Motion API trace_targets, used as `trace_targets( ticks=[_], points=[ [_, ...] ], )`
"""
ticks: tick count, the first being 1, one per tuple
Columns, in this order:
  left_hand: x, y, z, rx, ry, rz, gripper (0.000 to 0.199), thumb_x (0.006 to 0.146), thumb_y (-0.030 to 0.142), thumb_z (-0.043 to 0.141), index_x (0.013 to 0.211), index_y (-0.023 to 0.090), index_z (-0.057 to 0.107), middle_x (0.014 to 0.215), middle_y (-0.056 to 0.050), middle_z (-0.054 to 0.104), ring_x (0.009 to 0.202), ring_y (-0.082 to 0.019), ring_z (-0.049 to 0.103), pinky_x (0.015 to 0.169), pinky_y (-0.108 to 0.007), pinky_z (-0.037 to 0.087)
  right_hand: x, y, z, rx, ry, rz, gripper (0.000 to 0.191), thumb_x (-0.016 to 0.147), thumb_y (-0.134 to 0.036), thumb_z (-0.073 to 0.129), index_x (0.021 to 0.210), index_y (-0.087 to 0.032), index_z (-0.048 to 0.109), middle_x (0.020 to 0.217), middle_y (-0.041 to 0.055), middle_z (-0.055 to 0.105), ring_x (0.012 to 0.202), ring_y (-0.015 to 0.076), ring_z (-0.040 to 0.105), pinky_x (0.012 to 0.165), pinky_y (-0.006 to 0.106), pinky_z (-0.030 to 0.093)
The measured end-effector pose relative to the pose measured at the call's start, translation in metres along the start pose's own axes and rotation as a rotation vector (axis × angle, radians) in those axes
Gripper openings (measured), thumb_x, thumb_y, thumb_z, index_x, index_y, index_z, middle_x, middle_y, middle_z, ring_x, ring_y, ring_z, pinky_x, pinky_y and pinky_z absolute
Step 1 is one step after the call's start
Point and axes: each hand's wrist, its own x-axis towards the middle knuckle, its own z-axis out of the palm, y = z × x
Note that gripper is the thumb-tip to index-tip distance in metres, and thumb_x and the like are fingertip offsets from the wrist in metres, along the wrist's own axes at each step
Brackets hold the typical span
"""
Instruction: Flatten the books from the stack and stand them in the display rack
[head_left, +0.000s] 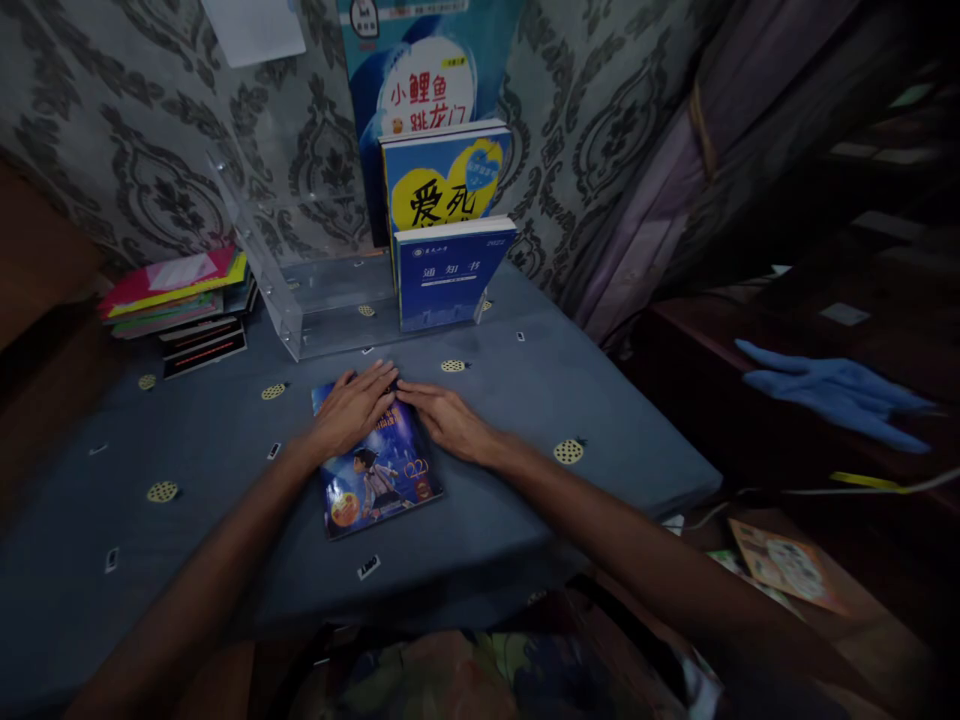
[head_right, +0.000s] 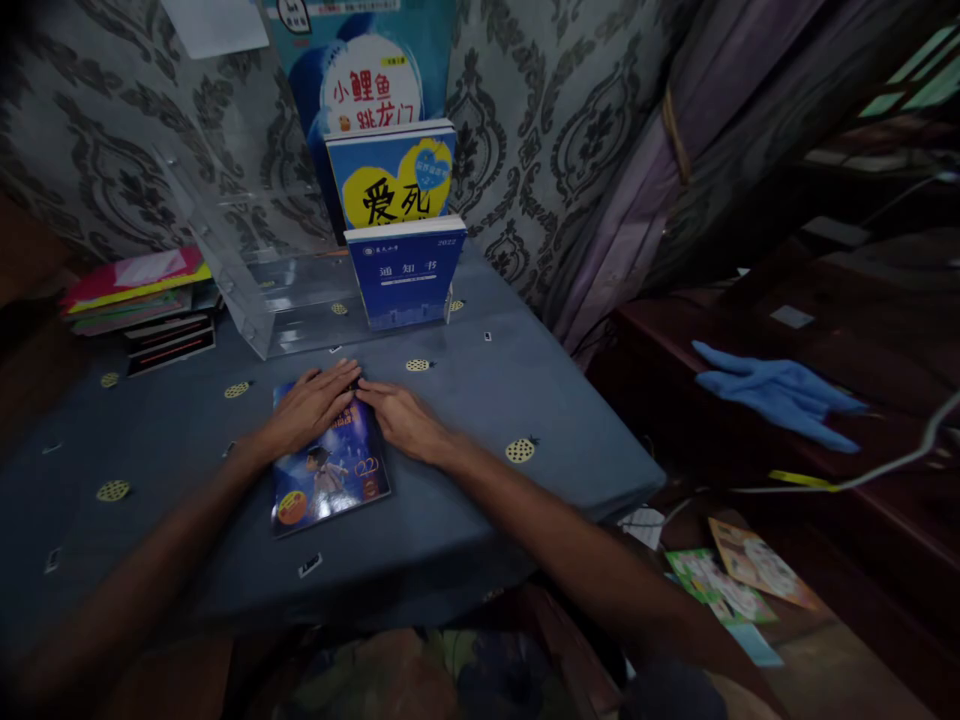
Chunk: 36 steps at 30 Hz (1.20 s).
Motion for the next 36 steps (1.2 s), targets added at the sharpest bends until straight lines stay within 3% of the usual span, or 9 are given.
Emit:
trace_targets(
  ticks=[4,10,20,27,36],
  points=[
    [-0.001,0.002,-0.002,-0.006,0.006,0.002,0.053,0.106,0.04,0.025,0.151,0.019,0.043,0.161,-0.008,0.04,0.152,-0.021,0.032,0.122,-0.051,0.025,0.001,-0.004,-0.003,-0.009,-0.017,-0.004,0.05,0.093,-0.007,0.044,0.137,-0.021,0.062,0.145,0.0078,0.06,0.135,0.0235,0.056,0.113,0.048,0.049],
    [-0.01,0.009,-0.008,-0.043,0.006,0.077,0.051,0.106,0.038,0.027,0.147,0.017,0.05,0.156,-0.008,0.048,0.15,-0.021,0.036,0.124,-0.049,0.023,-0.009,-0.011,-0.002,-0.046,-0.004,-0.015,0.048,0.092,-0.007,0.042,0.134,-0.016,0.064,0.142,0.0106,0.062,0.131,0.0231,0.059,0.113,0.043,0.048],
    [-0.013,0.012,-0.008,-0.053,0.009,0.09,0.049,0.107,0.039,0.029,0.147,0.02,0.051,0.156,-0.007,0.047,0.15,-0.022,0.036,0.123,-0.05,0.025,-0.014,-0.013,-0.004,-0.12,-0.004,-0.073,0.048,0.087,-0.002,0.048,0.131,-0.011,0.066,0.136,0.0164,0.066,0.124,0.0268,0.064,0.107,0.047,0.054],
    [-0.023,0.019,-0.011,-0.092,0.002,0.167,0.048,0.107,0.037,0.03,0.142,0.017,0.056,0.151,-0.009,0.054,0.145,-0.021,0.044,0.123,-0.05,0.026,-0.028,-0.022,-0.004,-0.132,0.042,-0.093,0.044,0.087,-0.001,0.05,0.121,-0.016,0.073,0.126,0.0125,0.072,0.118,0.0243,0.068,0.105,0.044,0.055],
    [-0.026,0.019,-0.006,-0.068,0.012,0.189,0.046,0.107,0.037,0.032,0.143,0.019,0.054,0.152,-0.008,0.053,0.146,-0.021,0.043,0.123,-0.052,0.026,-0.033,-0.02,-0.002,-0.116,0.05,-0.092,0.045,0.087,-0.001,0.049,0.123,-0.018,0.072,0.129,0.0106,0.071,0.117,0.0223,0.069,0.102,0.041,0.058]
  ],
)
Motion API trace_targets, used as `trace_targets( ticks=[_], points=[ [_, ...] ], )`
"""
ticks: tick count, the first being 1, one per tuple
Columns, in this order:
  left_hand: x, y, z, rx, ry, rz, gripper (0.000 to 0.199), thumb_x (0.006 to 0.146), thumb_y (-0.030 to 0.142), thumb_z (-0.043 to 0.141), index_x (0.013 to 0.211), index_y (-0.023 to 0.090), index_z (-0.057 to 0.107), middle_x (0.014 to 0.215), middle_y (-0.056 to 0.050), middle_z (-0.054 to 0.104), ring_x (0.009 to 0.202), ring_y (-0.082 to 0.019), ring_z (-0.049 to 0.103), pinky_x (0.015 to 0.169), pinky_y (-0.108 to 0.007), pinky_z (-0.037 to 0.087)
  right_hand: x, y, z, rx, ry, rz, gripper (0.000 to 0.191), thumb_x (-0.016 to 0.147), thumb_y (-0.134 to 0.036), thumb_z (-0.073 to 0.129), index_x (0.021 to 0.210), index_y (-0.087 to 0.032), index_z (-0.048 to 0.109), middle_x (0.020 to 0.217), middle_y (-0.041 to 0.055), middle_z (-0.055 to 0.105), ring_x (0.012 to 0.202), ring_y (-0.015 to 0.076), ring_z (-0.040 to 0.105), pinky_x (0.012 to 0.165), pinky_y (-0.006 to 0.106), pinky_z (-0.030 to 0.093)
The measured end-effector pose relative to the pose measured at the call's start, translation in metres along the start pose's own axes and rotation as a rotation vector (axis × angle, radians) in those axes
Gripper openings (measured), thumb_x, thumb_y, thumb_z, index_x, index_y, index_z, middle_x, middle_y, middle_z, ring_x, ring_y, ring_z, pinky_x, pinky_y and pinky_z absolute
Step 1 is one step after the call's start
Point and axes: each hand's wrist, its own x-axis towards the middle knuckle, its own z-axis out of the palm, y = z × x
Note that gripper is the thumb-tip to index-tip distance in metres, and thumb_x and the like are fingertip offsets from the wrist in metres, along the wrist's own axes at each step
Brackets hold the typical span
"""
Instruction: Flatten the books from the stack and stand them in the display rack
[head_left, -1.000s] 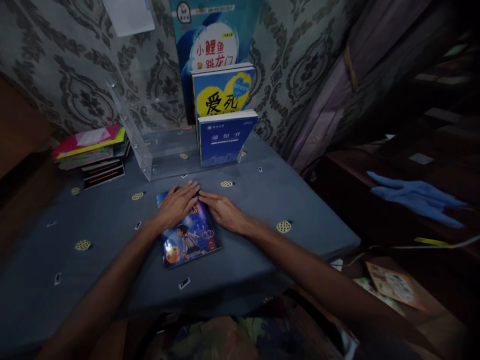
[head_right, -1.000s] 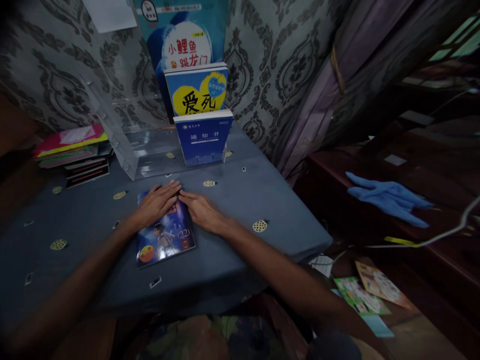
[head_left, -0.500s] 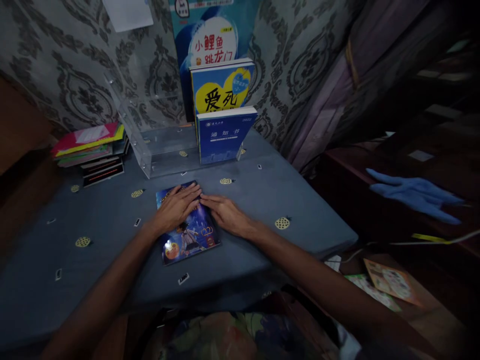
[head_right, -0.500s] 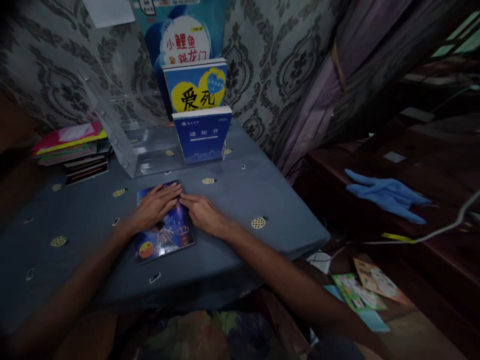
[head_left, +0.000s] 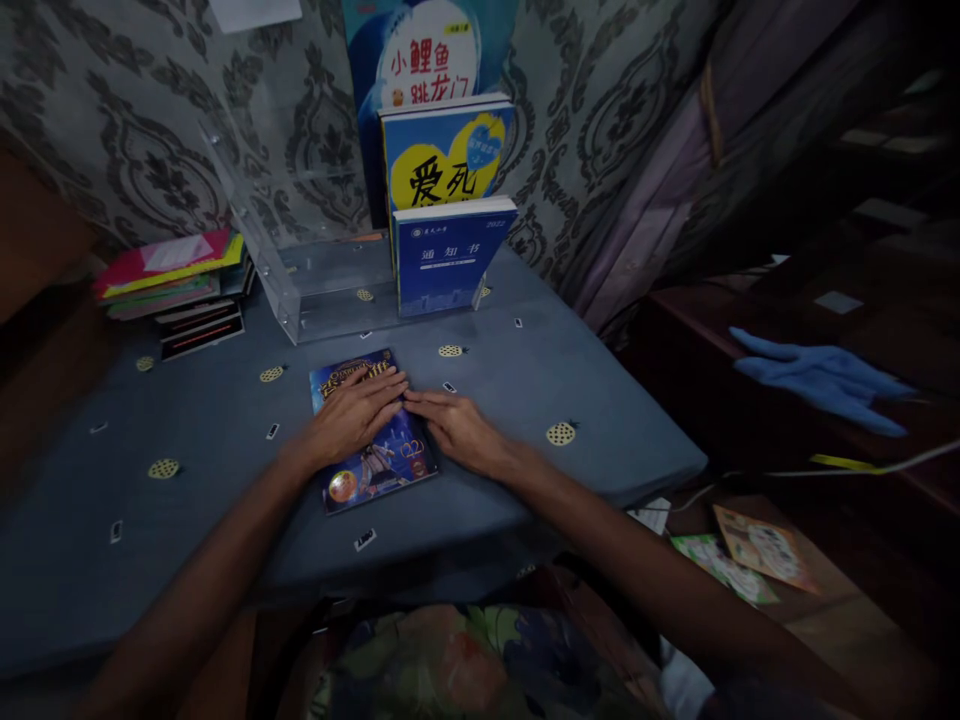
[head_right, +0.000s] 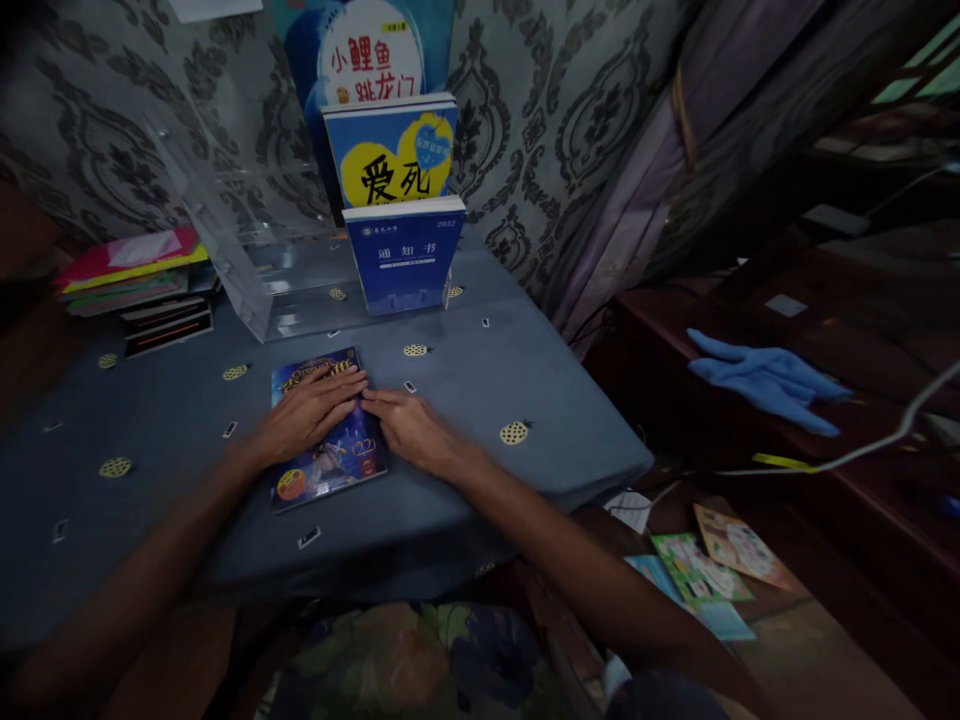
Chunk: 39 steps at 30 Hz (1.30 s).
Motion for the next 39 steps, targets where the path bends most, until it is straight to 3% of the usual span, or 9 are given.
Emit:
trace_targets(
  ticks=[10,14,17,24,29,39],
  points=[
    [-0.014,0.016,-0.003,-0.038,-0.002,0.065,0.048,0.108,0.041,0.03,0.143,0.019,0.055,0.15,-0.008,0.055,0.144,-0.021,0.046,0.122,-0.05,0.03,-0.028,-0.015,-0.004,-0.001,-0.009,-0.051,0.044,0.091,-0.007,0.05,0.132,-0.015,0.065,0.135,0.0148,0.067,0.125,0.0243,0.064,0.105,0.042,0.056],
    [-0.015,0.015,0.0,-0.044,0.027,0.066,0.048,0.108,0.041,0.03,0.143,0.02,0.055,0.149,-0.008,0.056,0.143,-0.02,0.047,0.121,-0.05,0.031,-0.035,-0.022,-0.011,-0.004,-0.048,-0.074,0.039,0.098,-0.024,0.055,0.135,-0.014,0.062,0.142,0.0178,0.061,0.131,0.0279,0.06,0.109,0.047,0.053],
    [-0.016,0.017,0.0,-0.036,0.028,0.061,0.049,0.109,0.043,0.029,0.143,0.019,0.054,0.15,-0.009,0.055,0.144,-0.021,0.046,0.122,-0.051,0.03,-0.041,-0.027,-0.016,0.005,-0.091,-0.1,0.049,0.098,-0.038,0.06,0.139,-0.012,0.058,0.146,0.0211,0.056,0.135,0.0301,0.056,0.11,0.049,0.052],
    [-0.025,0.032,-0.002,-0.081,-0.025,0.099,0.049,0.109,0.042,0.029,0.147,0.019,0.05,0.151,-0.008,0.054,0.145,-0.021,0.044,0.124,-0.05,0.024,-0.051,-0.028,-0.013,-0.014,-0.046,-0.1,0.033,0.098,-0.029,0.062,0.129,-0.018,0.066,0.137,0.0146,0.065,0.126,0.0249,0.064,0.106,0.044,0.057],
    [-0.024,0.03,-0.004,-0.097,-0.05,0.062,0.049,0.109,0.041,0.028,0.147,0.021,0.05,0.152,-0.007,0.052,0.146,-0.021,0.042,0.124,-0.05,0.024,-0.04,-0.021,-0.013,-0.007,-0.015,-0.147,0.027,0.095,-0.027,0.066,0.118,-0.014,0.072,0.125,0.0155,0.072,0.112,0.0243,0.071,0.099,0.04,0.06],
    [-0.008,-0.005,-0.01,-0.063,-0.03,-0.079,0.05,0.108,0.039,0.028,0.143,0.016,0.055,0.152,-0.011,0.052,0.145,-0.022,0.043,0.123,-0.051,0.024,0.015,0.007,-0.003,-0.055,-0.051,-0.244,0.02,0.096,-0.029,0.064,0.109,-0.016,0.074,0.108,0.0113,0.076,0.102,0.021,0.074,0.092,0.035,0.061]
  ],
)
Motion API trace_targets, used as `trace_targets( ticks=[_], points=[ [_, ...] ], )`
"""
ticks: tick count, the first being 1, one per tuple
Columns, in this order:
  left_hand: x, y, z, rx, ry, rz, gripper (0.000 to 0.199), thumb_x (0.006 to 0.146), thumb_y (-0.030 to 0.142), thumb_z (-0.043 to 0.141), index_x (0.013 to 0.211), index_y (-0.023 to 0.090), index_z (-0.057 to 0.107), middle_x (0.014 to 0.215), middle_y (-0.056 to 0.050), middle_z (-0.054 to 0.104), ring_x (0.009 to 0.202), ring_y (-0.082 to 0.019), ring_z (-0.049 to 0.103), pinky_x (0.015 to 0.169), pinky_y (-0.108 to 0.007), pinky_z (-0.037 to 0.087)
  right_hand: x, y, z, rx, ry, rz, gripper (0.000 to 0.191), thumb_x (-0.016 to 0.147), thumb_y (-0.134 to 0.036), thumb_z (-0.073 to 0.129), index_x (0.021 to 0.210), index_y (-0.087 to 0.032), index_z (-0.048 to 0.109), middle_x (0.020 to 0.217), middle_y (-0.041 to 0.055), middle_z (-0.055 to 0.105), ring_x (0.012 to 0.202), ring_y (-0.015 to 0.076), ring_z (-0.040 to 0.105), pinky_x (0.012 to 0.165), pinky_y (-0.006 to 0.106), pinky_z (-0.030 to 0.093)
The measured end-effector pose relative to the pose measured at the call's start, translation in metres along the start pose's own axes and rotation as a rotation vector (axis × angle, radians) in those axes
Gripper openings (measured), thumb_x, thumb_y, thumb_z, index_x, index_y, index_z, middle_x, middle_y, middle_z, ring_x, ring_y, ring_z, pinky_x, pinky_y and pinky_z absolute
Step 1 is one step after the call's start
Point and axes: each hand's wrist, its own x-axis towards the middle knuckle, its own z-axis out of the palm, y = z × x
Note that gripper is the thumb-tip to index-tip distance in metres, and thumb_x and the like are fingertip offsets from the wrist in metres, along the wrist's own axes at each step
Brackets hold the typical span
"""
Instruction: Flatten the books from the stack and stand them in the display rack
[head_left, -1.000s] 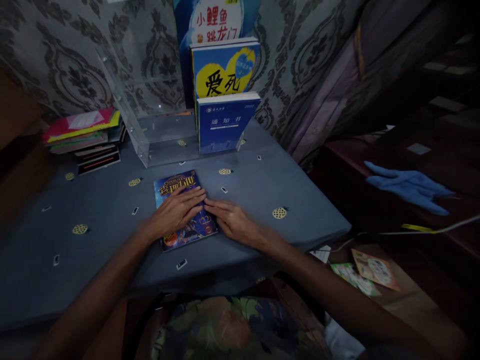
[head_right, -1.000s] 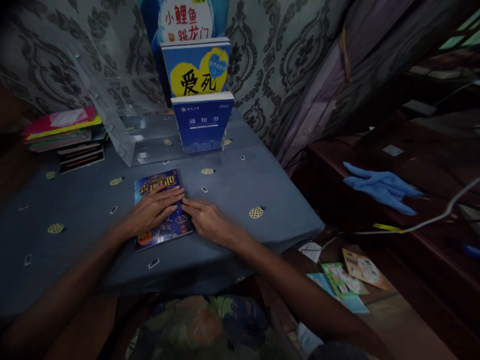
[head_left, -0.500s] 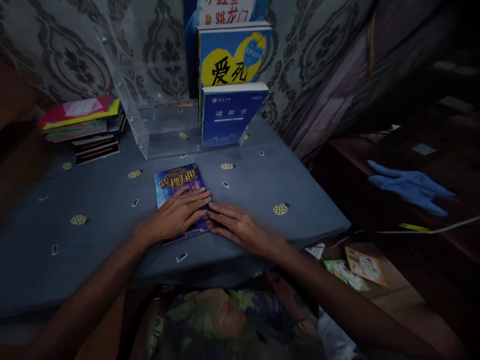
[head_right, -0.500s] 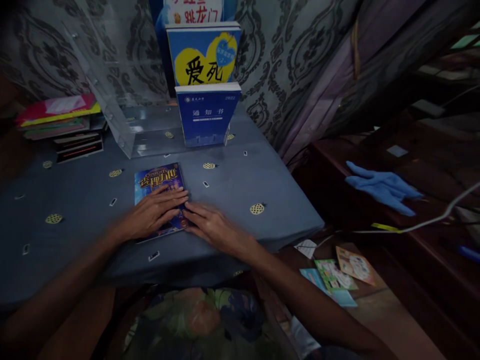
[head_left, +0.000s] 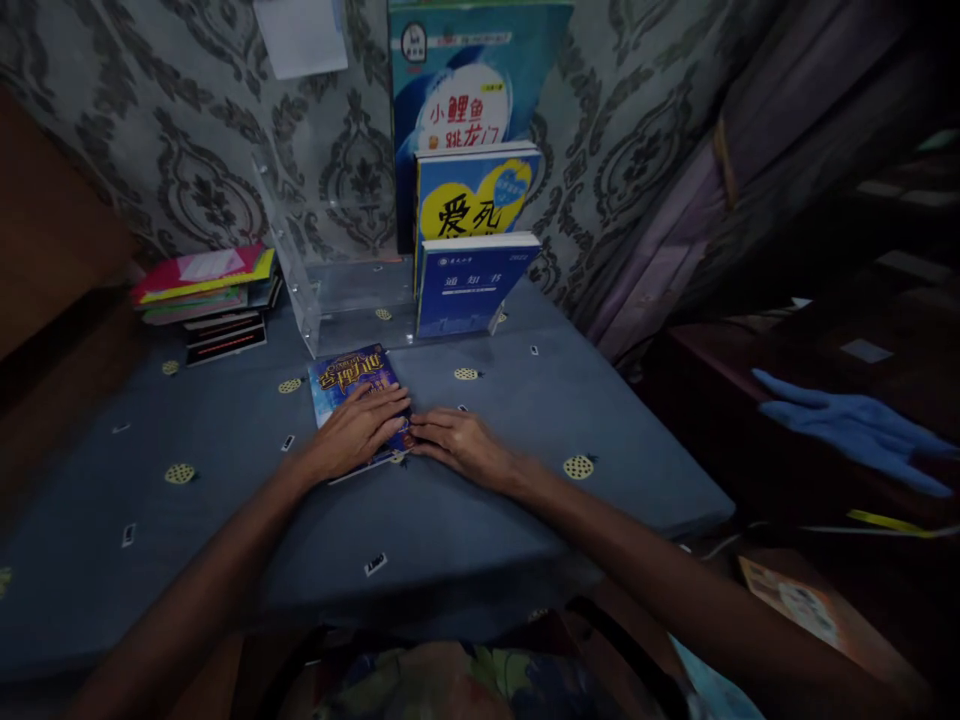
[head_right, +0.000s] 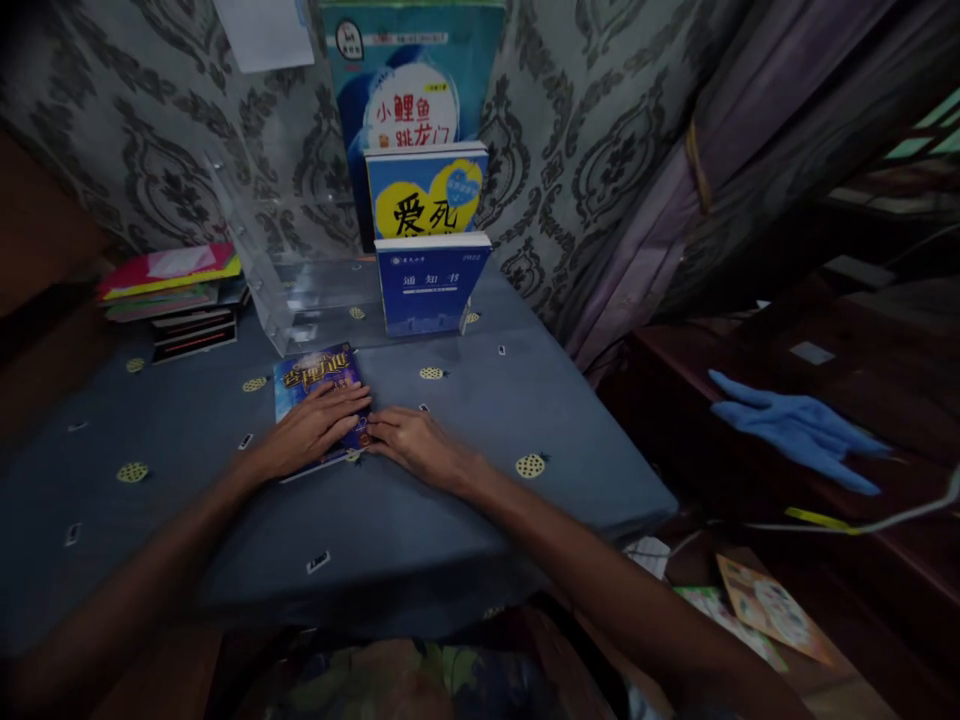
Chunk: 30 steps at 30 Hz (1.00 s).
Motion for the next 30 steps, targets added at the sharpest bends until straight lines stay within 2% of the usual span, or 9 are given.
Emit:
trace_targets(
  ticks=[5,12,24,30],
  points=[
    [0.0,-0.003,0.001,-0.015,0.034,-0.007,0.049,0.108,0.04,0.028,0.141,0.017,0.057,0.151,-0.01,0.054,0.144,-0.021,0.045,0.123,-0.051,0.023,0.004,0.002,0.005,-0.006,0.054,-0.04,0.022,0.098,-0.031,0.061,0.107,-0.015,0.074,0.105,0.011,0.076,0.097,0.0198,0.073,0.088,0.033,0.061],
    [-0.006,0.004,0.005,0.001,0.029,0.017,0.049,0.108,0.042,0.028,0.143,0.02,0.055,0.15,-0.008,0.055,0.146,-0.022,0.043,0.122,-0.052,0.026,-0.003,-0.007,0.008,-0.023,0.083,0.004,0.019,0.1,-0.027,0.059,0.106,-0.017,0.074,0.104,0.01,0.075,0.093,0.0199,0.073,0.084,0.035,0.063],
    [-0.027,0.028,0.013,0.054,0.043,0.065,0.047,0.108,0.042,0.032,0.145,0.021,0.052,0.153,-0.009,0.051,0.146,-0.022,0.042,0.123,-0.051,0.026,-0.023,-0.024,0.0,-0.041,0.065,-0.002,0.027,0.103,-0.019,0.048,0.111,-0.017,0.073,0.109,0.0115,0.075,0.098,0.0204,0.073,0.091,0.039,0.062],
    [-0.041,0.051,0.022,0.117,0.078,-0.019,0.047,0.107,0.037,0.035,0.149,0.019,0.047,0.154,-0.011,0.05,0.146,-0.023,0.042,0.124,-0.052,0.026,-0.027,-0.026,-0.001,-0.024,0.093,-0.039,0.027,0.103,-0.02,0.048,0.11,-0.016,0.073,0.106,0.0109,0.076,0.096,0.0201,0.073,0.089,0.038,0.063]
  ],
)
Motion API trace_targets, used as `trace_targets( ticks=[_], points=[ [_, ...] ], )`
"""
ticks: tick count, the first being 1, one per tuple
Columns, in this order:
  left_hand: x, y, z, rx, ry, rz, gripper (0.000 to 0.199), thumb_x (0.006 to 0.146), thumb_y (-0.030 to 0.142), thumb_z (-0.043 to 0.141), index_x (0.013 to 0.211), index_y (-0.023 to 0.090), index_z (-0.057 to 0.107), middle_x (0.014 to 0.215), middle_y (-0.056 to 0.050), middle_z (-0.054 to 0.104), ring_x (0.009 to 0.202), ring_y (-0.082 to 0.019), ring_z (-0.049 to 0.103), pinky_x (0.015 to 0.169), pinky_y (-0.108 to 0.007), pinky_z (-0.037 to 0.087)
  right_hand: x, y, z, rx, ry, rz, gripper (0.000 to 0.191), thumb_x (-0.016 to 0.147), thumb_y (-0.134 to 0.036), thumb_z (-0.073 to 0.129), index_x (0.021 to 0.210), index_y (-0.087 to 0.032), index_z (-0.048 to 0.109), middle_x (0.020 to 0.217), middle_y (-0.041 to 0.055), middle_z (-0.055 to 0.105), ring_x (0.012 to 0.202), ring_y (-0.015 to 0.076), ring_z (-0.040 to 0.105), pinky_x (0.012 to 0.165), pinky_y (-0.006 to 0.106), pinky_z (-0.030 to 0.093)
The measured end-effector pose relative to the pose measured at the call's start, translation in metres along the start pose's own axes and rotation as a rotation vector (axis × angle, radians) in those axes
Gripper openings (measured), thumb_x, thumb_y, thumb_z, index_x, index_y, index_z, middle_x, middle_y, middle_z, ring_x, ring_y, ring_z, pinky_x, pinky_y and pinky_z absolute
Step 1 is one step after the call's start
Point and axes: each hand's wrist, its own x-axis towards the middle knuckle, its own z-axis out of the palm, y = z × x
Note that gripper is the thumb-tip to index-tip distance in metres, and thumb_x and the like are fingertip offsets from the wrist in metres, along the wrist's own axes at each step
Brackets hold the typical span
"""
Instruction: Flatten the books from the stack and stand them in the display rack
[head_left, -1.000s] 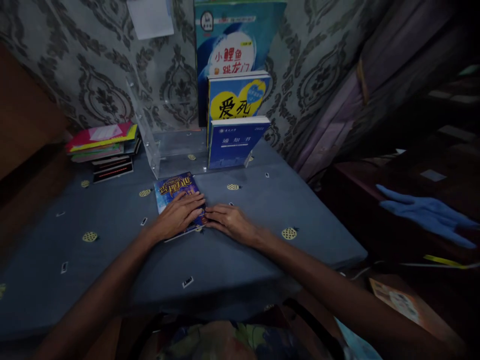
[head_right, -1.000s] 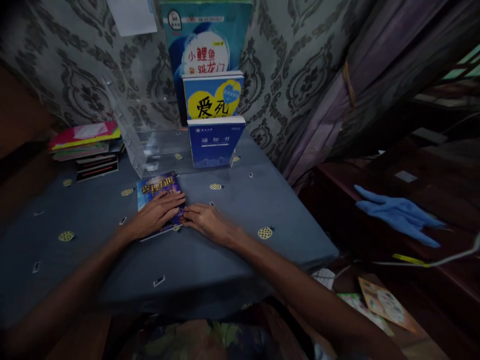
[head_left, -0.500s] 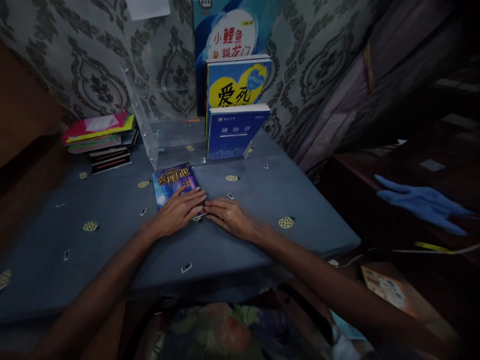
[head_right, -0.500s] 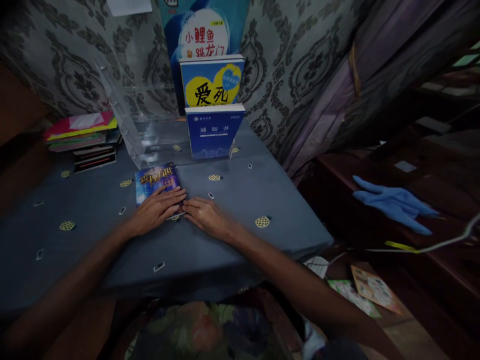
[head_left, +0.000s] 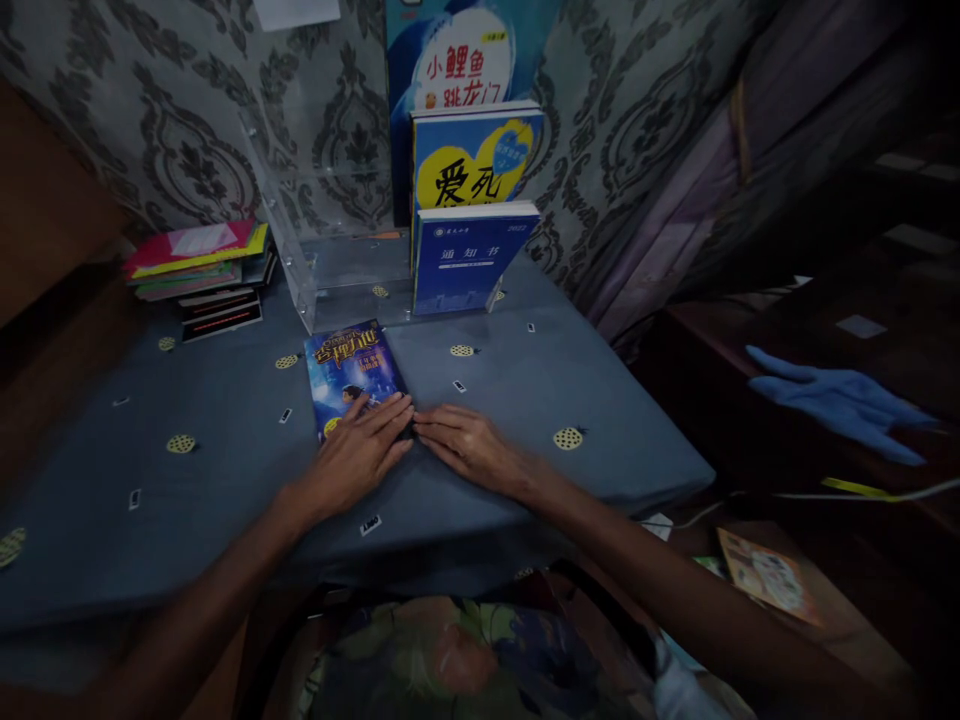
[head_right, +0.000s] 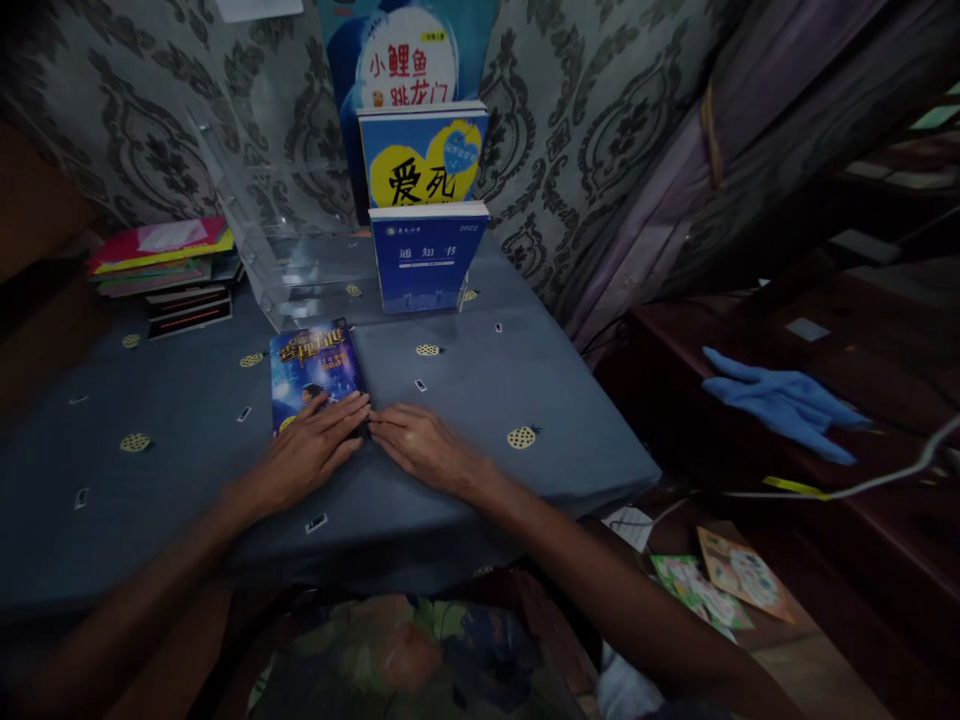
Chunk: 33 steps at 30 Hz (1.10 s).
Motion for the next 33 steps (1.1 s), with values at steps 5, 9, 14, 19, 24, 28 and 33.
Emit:
trace_targets(
  ticks=[5,9,14,19,24,28,33],
  points=[
    [-0.012,0.024,0.01,0.098,0.068,-0.093,0.049,0.106,0.033,0.036,0.153,0.017,0.042,0.156,-0.013,0.046,0.147,-0.026,0.042,0.124,-0.053,0.026,0.0,0.001,0.0,0.061,0.016,0.025,0.024,0.1,-0.017,0.052,0.111,-0.018,0.074,0.109,0.0114,0.076,0.097,0.0217,0.073,0.091,0.041,0.062],
    [-0.02,0.035,0.015,0.143,0.1,-0.177,0.053,0.105,0.031,0.037,0.156,0.018,0.036,0.156,-0.012,0.046,0.147,-0.028,0.041,0.124,-0.054,0.025,0.001,0.0,0.0,0.091,0.02,0.018,0.024,0.1,-0.016,0.053,0.11,-0.017,0.075,0.11,0.0126,0.076,0.1,0.0224,0.073,0.091,0.042,0.062],
    [-0.037,0.037,0.014,0.169,0.128,-0.231,0.053,0.106,0.032,0.036,0.157,0.018,0.035,0.155,-0.013,0.047,0.146,-0.028,0.043,0.123,-0.055,0.027,0.002,-0.001,-0.002,0.101,0.016,0.034,0.025,0.102,-0.018,0.051,0.108,-0.018,0.075,0.108,0.0112,0.076,0.099,0.0217,0.073,0.091,0.041,0.063],
    [-0.061,0.034,0.007,0.203,0.137,-0.32,0.053,0.106,0.031,0.032,0.157,0.018,0.035,0.155,-0.014,0.047,0.144,-0.03,0.045,0.119,-0.058,0.032,0.003,-0.001,-0.002,0.105,0.016,0.029,0.026,0.102,-0.02,0.05,0.11,-0.018,0.074,0.11,0.0115,0.076,0.1,0.0229,0.072,0.088,0.042,0.063],
    [-0.081,0.03,0.007,0.223,0.187,-0.384,0.055,0.106,0.031,0.029,0.16,0.021,0.025,0.156,-0.012,0.046,0.142,-0.03,0.048,0.116,-0.058,0.037,0.005,-0.002,-0.002,0.05,0.021,0.017,0.022,0.101,-0.018,0.053,0.105,-0.018,0.075,0.106,0.0102,0.077,0.098,0.0237,0.072,0.086,0.044,0.062],
    [-0.087,0.029,0.011,0.219,0.212,-0.404,0.053,0.106,0.031,0.03,0.157,0.018,0.034,0.154,-0.013,0.049,0.14,-0.031,0.05,0.113,-0.057,0.041,0.017,-0.011,0.0,0.069,0.002,0.004,0.024,0.101,-0.02,0.052,0.113,-0.017,0.073,0.11,0.0101,0.077,0.108,0.0253,0.069,0.093,0.047,0.058],
    [-0.087,0.031,0.016,0.245,0.251,-0.425,0.047,0.105,0.027,0.033,0.149,0.014,0.046,0.151,-0.015,0.052,0.139,-0.029,0.052,0.113,-0.054,0.041,0.047,-0.032,0.013,0.211,-0.281,-0.069,0.04,0.106,-0.031,0.045,0.142,-0.017,0.055,0.144,0.0124,0.061,0.136,0.0216,0.054,0.117,0.048,0.042]
  ],
)
